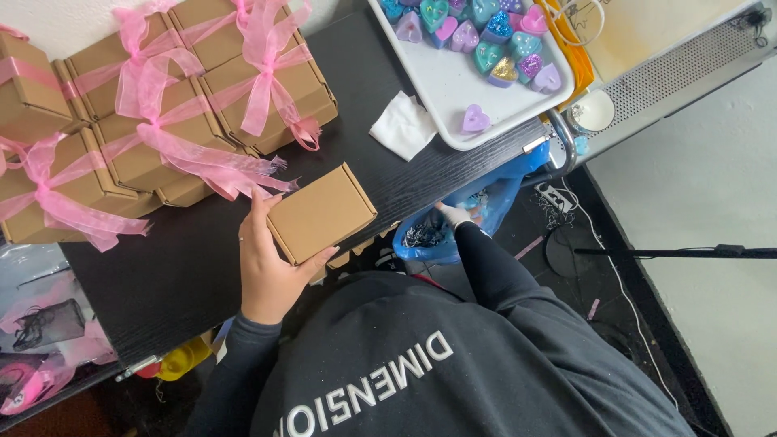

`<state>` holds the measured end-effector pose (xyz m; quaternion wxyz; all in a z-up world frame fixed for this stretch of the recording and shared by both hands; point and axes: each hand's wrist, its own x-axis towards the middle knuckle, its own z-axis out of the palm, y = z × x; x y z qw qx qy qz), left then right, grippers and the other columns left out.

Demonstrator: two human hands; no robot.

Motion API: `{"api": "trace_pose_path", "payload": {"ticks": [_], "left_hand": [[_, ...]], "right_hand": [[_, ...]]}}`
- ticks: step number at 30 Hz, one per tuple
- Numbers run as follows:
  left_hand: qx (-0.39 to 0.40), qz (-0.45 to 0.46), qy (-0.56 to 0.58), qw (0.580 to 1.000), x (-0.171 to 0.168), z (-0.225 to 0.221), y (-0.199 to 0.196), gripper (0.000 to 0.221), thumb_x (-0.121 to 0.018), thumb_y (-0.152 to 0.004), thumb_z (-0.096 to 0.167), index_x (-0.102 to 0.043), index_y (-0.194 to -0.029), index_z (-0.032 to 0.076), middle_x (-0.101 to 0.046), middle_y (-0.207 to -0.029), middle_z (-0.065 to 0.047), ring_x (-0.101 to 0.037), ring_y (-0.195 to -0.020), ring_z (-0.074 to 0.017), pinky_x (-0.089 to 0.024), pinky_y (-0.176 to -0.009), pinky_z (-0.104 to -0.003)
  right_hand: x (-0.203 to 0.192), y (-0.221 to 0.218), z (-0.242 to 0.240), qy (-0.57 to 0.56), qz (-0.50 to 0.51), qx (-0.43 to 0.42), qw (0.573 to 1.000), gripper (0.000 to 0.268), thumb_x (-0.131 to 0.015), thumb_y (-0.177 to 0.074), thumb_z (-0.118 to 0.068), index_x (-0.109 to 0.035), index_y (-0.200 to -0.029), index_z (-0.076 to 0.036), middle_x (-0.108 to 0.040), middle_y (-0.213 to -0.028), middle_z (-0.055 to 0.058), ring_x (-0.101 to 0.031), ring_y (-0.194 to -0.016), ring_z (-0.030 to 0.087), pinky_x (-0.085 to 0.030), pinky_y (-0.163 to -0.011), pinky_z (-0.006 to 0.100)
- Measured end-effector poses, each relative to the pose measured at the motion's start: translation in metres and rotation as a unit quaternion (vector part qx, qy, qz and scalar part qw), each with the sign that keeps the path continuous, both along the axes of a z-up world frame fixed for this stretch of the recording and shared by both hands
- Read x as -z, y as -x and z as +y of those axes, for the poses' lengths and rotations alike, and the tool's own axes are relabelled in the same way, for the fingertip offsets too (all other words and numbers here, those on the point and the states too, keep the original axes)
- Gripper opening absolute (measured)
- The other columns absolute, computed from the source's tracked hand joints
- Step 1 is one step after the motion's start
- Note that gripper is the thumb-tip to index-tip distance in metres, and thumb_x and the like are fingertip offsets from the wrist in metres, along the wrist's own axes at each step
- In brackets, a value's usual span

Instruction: Packing heart-shaped items and shredded paper into small cardboard gift boxes and tying them with ribbons.

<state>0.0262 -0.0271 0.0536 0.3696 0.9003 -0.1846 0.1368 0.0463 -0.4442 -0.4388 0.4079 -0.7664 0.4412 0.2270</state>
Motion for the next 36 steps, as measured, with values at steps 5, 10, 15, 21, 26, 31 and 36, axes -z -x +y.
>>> {"api": "trace_pose_path", "payload": {"ticks": [5,10,15,21,26,31,36], "left_hand": [[0.004,0.004,0.005,1.000,0.000,0.001,-0.002,0.120,-0.092,-0.075,0.036,-0.018,-0.159,-0.006,-0.054,-0.142,-0.023,-0.052,-0.130,-0.0376,-0.041,-0.112,-0.049],[0.005,0.017,0.007,1.000,0.000,0.000,-0.004,0.120,-0.092,-0.075,0.036,-0.018,-0.159,-0.007,-0.054,-0.141,-0.023,-0.053,-0.129,-0.0378,-0.040,-0.112,-0.049],[0.008,0.008,0.010,1.000,0.004,0.001,-0.003,0.118,-0.092,-0.076,0.036,-0.019,-0.160,-0.005,-0.054,-0.143,-0.022,-0.053,-0.130,-0.0376,-0.041,-0.113,-0.047],[0.011,-0.006,-0.009,1.000,0.001,0.001,-0.003,0.118,-0.092,-0.077,0.036,-0.018,-0.160,-0.006,-0.053,-0.145,-0.023,-0.050,-0.132,-0.0389,-0.039,-0.114,-0.049],[0.011,-0.010,-0.004,1.000,0.005,0.001,-0.001,0.117,-0.091,-0.078,0.036,-0.019,-0.160,-0.005,-0.052,-0.146,-0.023,-0.050,-0.133,-0.0383,-0.040,-0.114,-0.049],[0.011,-0.008,-0.011,1.000,0.005,0.001,0.000,0.118,-0.092,-0.078,0.038,-0.019,-0.160,-0.005,-0.051,-0.146,-0.022,-0.049,-0.133,-0.0381,-0.040,-0.114,-0.049],[0.004,-0.003,-0.018,1.000,0.006,0.002,0.001,0.118,-0.093,-0.076,0.037,-0.021,-0.159,-0.004,-0.051,-0.144,-0.024,-0.049,-0.132,-0.0386,-0.040,-0.114,-0.049]], "right_hand": [[-0.049,0.010,0.000,0.006,0.026,-0.197,0.980,0.116,-0.052,-0.068,-0.091,-0.044,-0.153,-0.012,-0.023,-0.163,0.028,0.001,-0.157,0.041,0.016,-0.118,0.062],[-0.032,0.032,-0.010,-0.161,-0.077,-0.084,0.980,0.115,-0.079,-0.058,-0.077,-0.053,-0.143,-0.004,-0.056,-0.149,0.022,-0.048,-0.144,0.036,-0.037,-0.118,0.043],[-0.058,0.044,0.010,0.067,-0.131,-0.105,0.983,0.105,-0.097,-0.066,-0.054,-0.052,-0.133,0.014,-0.061,-0.133,0.029,-0.061,-0.120,0.036,-0.048,-0.101,0.036],[0.036,0.061,-0.019,-0.271,-0.202,0.184,0.923,0.066,-0.078,-0.090,-0.015,-0.048,-0.145,0.005,-0.066,-0.102,0.013,-0.061,-0.082,0.020,-0.051,-0.073,0.033],[0.020,0.053,-0.018,-0.355,-0.163,0.218,0.894,0.052,-0.067,-0.080,0.006,-0.050,-0.128,-0.002,-0.067,-0.093,0.008,-0.069,-0.080,0.021,-0.059,-0.073,0.035],[0.046,0.055,-0.032,-0.372,-0.136,0.197,0.897,0.036,-0.068,-0.083,0.004,-0.055,-0.117,-0.003,-0.071,-0.093,0.011,-0.071,-0.081,0.024,-0.058,-0.074,0.035],[-0.090,0.050,-0.006,-0.023,-0.147,-0.084,0.985,0.026,-0.080,-0.088,-0.013,-0.074,-0.110,0.001,-0.077,-0.093,0.010,-0.071,-0.082,0.014,-0.053,-0.077,0.026]]}}
